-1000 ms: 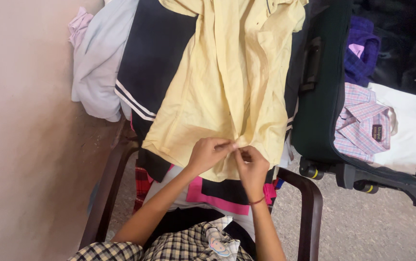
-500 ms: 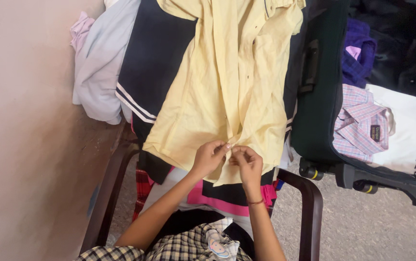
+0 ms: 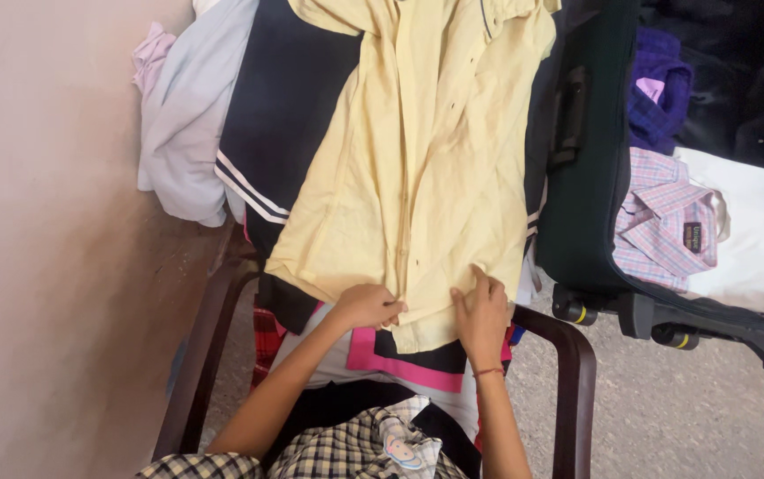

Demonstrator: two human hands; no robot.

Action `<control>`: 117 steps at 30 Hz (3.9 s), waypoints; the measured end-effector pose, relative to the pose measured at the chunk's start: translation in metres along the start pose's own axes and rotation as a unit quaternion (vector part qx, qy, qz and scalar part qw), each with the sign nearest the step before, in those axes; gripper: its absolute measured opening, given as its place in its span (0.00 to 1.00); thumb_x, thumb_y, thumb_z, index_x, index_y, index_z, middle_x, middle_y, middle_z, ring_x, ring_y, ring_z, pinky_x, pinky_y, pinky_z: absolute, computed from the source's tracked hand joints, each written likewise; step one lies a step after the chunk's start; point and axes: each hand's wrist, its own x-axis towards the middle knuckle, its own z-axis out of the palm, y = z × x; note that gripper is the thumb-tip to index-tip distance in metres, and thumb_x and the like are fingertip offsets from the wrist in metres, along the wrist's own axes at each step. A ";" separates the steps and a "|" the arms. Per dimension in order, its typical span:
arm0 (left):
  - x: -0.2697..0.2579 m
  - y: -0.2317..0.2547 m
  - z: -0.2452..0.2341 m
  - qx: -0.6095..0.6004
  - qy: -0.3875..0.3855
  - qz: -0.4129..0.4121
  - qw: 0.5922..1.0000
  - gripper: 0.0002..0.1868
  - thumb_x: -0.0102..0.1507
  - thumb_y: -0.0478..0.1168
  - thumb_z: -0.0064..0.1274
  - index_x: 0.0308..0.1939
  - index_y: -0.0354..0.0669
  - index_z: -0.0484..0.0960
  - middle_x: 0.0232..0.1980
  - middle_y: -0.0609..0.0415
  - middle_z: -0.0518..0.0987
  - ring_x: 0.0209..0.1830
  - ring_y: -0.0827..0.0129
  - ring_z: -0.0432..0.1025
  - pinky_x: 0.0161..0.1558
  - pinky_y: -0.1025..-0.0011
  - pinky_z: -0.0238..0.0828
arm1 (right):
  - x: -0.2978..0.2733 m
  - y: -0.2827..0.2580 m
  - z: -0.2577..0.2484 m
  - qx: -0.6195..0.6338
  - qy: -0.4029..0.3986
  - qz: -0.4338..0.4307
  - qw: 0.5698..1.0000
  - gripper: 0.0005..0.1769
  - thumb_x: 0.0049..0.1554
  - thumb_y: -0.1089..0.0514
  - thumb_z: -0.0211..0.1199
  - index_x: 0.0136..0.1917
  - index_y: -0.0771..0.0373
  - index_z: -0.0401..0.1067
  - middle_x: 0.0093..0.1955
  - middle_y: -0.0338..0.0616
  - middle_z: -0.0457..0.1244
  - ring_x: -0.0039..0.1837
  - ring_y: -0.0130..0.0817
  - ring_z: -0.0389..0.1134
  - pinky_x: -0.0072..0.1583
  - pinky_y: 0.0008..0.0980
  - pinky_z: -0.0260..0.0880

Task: The person buttons a yellow shirt by hand, spreads it flat on a chair, and folds it into a compact rectangle.

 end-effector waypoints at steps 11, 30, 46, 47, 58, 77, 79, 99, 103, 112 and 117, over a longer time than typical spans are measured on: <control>-0.024 0.063 -0.017 0.060 0.322 0.031 0.944 0.17 0.61 0.52 0.59 0.27 0.45 0.82 0.28 0.53 0.80 0.33 0.56 0.77 0.34 0.59 0.71 | -0.025 0.063 -0.064 -0.143 -0.076 0.161 0.974 0.17 0.58 0.66 0.60 0.60 0.55 0.76 0.58 0.52 0.64 0.58 0.54 0.68 0.55 0.47 0.71; 0.079 0.108 -0.016 0.079 0.402 0.141 0.901 0.11 0.62 0.47 0.59 0.38 0.44 0.88 0.33 0.51 0.83 0.35 0.57 0.77 0.40 0.60 0.72 | 0.083 0.029 0.036 0.061 -0.042 0.102 0.992 0.09 0.58 0.58 0.65 0.50 0.63 0.78 0.45 0.54 0.70 0.47 0.54 0.71 0.50 0.46 0.70; 0.099 0.109 -0.023 0.075 0.342 0.108 0.931 0.11 0.56 0.48 0.64 0.30 0.45 0.88 0.29 0.51 0.84 0.30 0.58 0.79 0.36 0.62 0.74 | 0.074 0.070 0.041 0.153 -0.066 0.203 0.965 0.13 0.53 0.51 0.71 0.43 0.64 0.81 0.36 0.50 0.71 0.39 0.42 0.72 0.44 0.38 0.70; 0.090 0.107 -0.028 0.088 0.322 0.108 0.936 0.11 0.55 0.48 0.65 0.30 0.45 0.88 0.29 0.51 0.84 0.30 0.58 0.79 0.36 0.62 0.74 | 0.076 0.077 0.040 0.168 -0.048 0.204 0.963 0.14 0.53 0.50 0.72 0.42 0.64 0.81 0.35 0.48 0.71 0.37 0.37 0.72 0.42 0.36 0.70; 0.009 0.124 -0.049 0.033 0.259 0.130 0.957 0.12 0.57 0.49 0.62 0.35 0.45 0.89 0.33 0.53 0.85 0.35 0.63 0.82 0.38 0.65 0.76 | 0.059 -0.014 -0.014 0.306 -0.002 0.142 0.941 0.11 0.60 0.58 0.69 0.50 0.69 0.78 0.38 0.44 0.69 0.38 0.25 0.69 0.41 0.26 0.68; -0.032 0.145 -0.034 -0.101 0.283 0.131 0.945 0.14 0.62 0.50 0.58 0.39 0.45 0.88 0.34 0.54 0.87 0.34 0.67 0.83 0.38 0.71 0.77 | 0.033 -0.051 -0.065 0.394 0.003 0.172 0.903 0.10 0.60 0.63 0.66 0.52 0.74 0.78 0.43 0.43 0.69 0.44 0.26 0.71 0.48 0.24 0.72; -0.032 0.147 -0.033 -0.100 0.278 0.135 0.946 0.13 0.62 0.49 0.58 0.38 0.44 0.88 0.34 0.53 0.86 0.34 0.67 0.83 0.37 0.71 0.77 | 0.026 -0.048 -0.055 0.408 0.033 0.170 0.897 0.11 0.61 0.63 0.66 0.53 0.74 0.77 0.45 0.43 0.69 0.46 0.25 0.71 0.50 0.23 0.72; -0.027 0.127 -0.030 -0.255 0.225 0.168 0.925 0.18 0.63 0.49 0.61 0.44 0.36 0.89 0.39 0.52 0.88 0.41 0.75 0.82 0.44 0.77 0.76 | 0.041 -0.057 -0.064 0.325 0.045 0.091 0.940 0.06 0.56 0.67 0.70 0.48 0.69 0.77 0.46 0.44 0.70 0.45 0.27 0.73 0.47 0.25 0.76; -0.023 0.128 -0.023 -0.257 0.257 0.093 0.927 0.17 0.64 0.49 0.60 0.40 0.37 0.89 0.34 0.54 0.87 0.35 0.76 0.80 0.40 0.77 0.73 | 0.038 -0.069 -0.064 0.276 0.072 0.053 0.957 0.06 0.56 0.66 0.71 0.46 0.69 0.76 0.45 0.45 0.70 0.43 0.27 0.73 0.46 0.27 0.75; 0.010 0.089 0.001 -0.404 0.168 0.150 0.886 0.16 0.69 0.47 0.55 0.46 0.35 0.86 0.41 0.58 0.84 0.41 0.81 0.74 0.45 0.78 0.71 | 0.029 -0.033 -0.027 0.538 -0.077 0.268 0.795 0.06 0.58 0.63 0.69 0.47 0.68 0.76 0.39 0.41 0.69 0.39 0.26 0.69 0.44 0.25 0.70; 0.005 0.086 -0.011 -0.196 0.168 0.089 0.962 0.20 0.68 0.54 0.52 0.43 0.40 0.85 0.32 0.52 0.82 0.32 0.71 0.74 0.39 0.71 0.71 | 0.023 -0.002 -0.009 0.648 -0.195 0.334 0.656 0.07 0.59 0.60 0.65 0.49 0.66 0.74 0.38 0.38 0.68 0.39 0.25 0.69 0.44 0.25 0.70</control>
